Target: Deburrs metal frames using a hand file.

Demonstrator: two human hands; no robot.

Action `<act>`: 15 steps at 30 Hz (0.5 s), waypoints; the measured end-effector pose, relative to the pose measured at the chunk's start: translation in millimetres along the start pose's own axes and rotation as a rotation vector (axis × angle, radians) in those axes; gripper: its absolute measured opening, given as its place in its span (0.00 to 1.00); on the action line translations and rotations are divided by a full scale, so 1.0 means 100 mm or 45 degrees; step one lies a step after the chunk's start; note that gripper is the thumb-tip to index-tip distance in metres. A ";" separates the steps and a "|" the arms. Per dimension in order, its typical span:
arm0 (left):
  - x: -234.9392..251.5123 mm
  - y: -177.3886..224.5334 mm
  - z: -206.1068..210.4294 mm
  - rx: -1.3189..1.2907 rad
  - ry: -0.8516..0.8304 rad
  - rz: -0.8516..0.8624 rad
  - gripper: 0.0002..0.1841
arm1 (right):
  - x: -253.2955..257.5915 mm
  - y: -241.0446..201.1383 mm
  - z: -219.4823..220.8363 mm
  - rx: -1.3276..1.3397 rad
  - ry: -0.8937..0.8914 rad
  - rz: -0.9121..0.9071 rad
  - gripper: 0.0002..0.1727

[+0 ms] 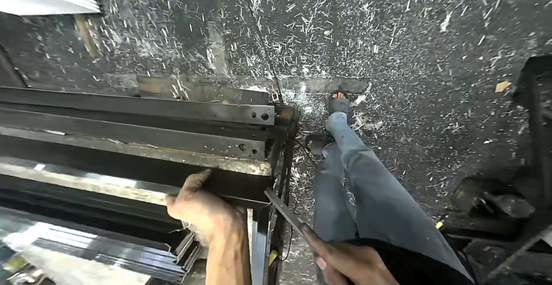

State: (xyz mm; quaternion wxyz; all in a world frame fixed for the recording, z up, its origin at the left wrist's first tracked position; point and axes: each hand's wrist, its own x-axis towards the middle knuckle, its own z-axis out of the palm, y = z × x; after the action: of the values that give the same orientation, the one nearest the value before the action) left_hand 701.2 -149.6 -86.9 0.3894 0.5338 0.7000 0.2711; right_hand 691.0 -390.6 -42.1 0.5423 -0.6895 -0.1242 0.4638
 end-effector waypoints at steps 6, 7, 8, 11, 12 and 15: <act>0.01 0.00 -0.03 -0.025 0.005 0.004 0.19 | 0.26 0.09 0.32 0.057 0.154 -0.078 0.23; 0.02 -0.01 -0.03 -0.033 -0.007 0.012 0.20 | 0.10 0.05 0.31 0.071 0.150 -0.053 0.23; 0.01 -0.02 -0.03 -0.045 -0.022 0.015 0.20 | -0.03 0.03 0.29 0.073 0.147 -0.029 0.22; -0.02 -0.04 -0.05 -0.047 -0.058 0.010 0.18 | 0.19 0.17 0.41 0.047 0.240 -0.119 0.22; -0.01 -0.04 -0.07 -0.047 -0.062 0.007 0.18 | 0.31 0.19 0.47 0.081 0.269 -0.133 0.22; 0.02 -0.02 -0.05 -0.059 -0.050 0.031 0.16 | 0.13 0.10 0.53 0.152 0.270 -0.107 0.23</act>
State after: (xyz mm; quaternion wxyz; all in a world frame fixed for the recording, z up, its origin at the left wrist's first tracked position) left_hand 695.9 -148.3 -85.8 0.4121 0.5384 0.6791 0.2813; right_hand 653.9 -352.2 -56.6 0.6116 -0.6953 -0.0671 0.3716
